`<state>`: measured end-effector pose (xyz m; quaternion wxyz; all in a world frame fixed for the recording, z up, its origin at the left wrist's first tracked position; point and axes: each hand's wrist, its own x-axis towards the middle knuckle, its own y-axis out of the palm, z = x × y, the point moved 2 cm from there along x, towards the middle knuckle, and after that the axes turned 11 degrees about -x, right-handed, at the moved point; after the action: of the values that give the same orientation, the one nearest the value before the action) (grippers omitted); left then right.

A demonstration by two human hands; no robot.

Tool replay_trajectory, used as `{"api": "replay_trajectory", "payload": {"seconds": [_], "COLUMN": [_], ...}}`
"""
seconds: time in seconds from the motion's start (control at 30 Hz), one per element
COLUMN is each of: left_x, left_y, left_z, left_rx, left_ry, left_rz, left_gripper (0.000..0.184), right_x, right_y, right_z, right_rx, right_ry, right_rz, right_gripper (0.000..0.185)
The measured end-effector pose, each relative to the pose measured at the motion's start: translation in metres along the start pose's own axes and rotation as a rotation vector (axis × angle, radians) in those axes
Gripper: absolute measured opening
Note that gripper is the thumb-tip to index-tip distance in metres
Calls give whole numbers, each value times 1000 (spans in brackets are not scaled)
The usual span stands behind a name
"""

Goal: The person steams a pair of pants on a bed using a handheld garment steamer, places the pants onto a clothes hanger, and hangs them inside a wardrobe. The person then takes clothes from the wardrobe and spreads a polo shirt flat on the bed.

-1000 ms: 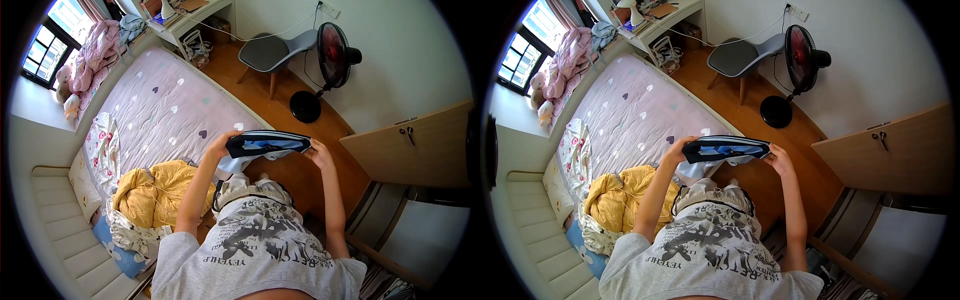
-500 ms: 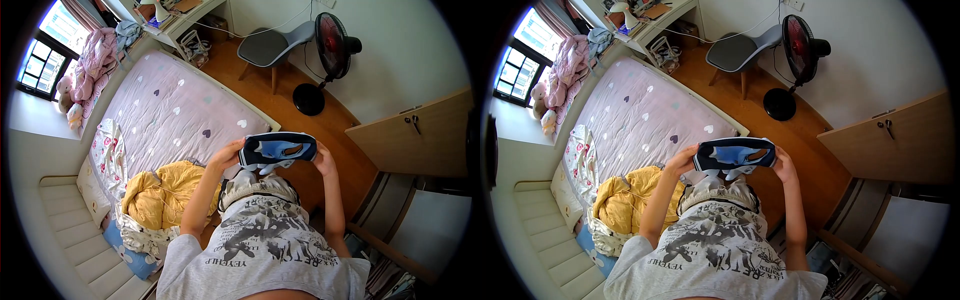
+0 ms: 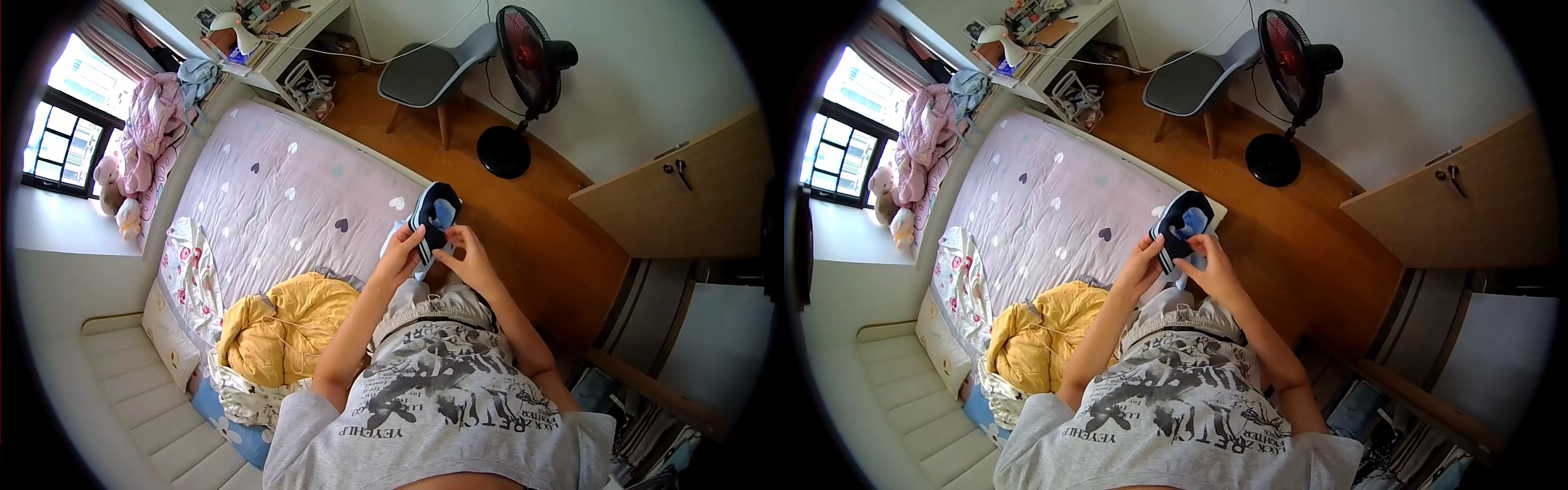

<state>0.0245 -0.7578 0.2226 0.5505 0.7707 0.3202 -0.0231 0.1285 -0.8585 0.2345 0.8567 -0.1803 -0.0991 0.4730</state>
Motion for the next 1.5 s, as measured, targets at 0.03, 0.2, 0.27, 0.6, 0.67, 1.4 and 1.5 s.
{"api": "replay_trajectory", "payload": {"seconds": [0.03, 0.2, 0.27, 0.6, 0.67, 1.4, 1.5], "left_x": [-2, -3, -4, 9, 14, -50, -59], "left_y": [6, -1, -6, -28, -30, 89, 97], "left_z": [-4, -7, -9, -37, -50, -42, -40], "left_rx": [12, 200, 244, 568, 954, 1682, 1575], "left_ry": [11, 90, 89, 216, 207, 210, 320], "left_rz": [17, 79, 97, 112, -18, 1168, 1253], "left_gripper": [20, 21, 21, 30, 27, 18, 19], "right_x": [4, 19, 25, 50, 50, 15, 20], "right_y": [0, 0, -1, -4, -6, -6, 20], "right_z": [1, 12, 16, 7, 8, -2, 0], "right_rx": [-49, -92, -65, 85, 83, -407, -497], "right_ry": [-60, -37, -12, -31, -51, -488, -669], "right_rz": [24, 166, 228, 490, 523, 351, 421], "right_gripper": [39, 37, 31, 20, 21, 40, 29]}}
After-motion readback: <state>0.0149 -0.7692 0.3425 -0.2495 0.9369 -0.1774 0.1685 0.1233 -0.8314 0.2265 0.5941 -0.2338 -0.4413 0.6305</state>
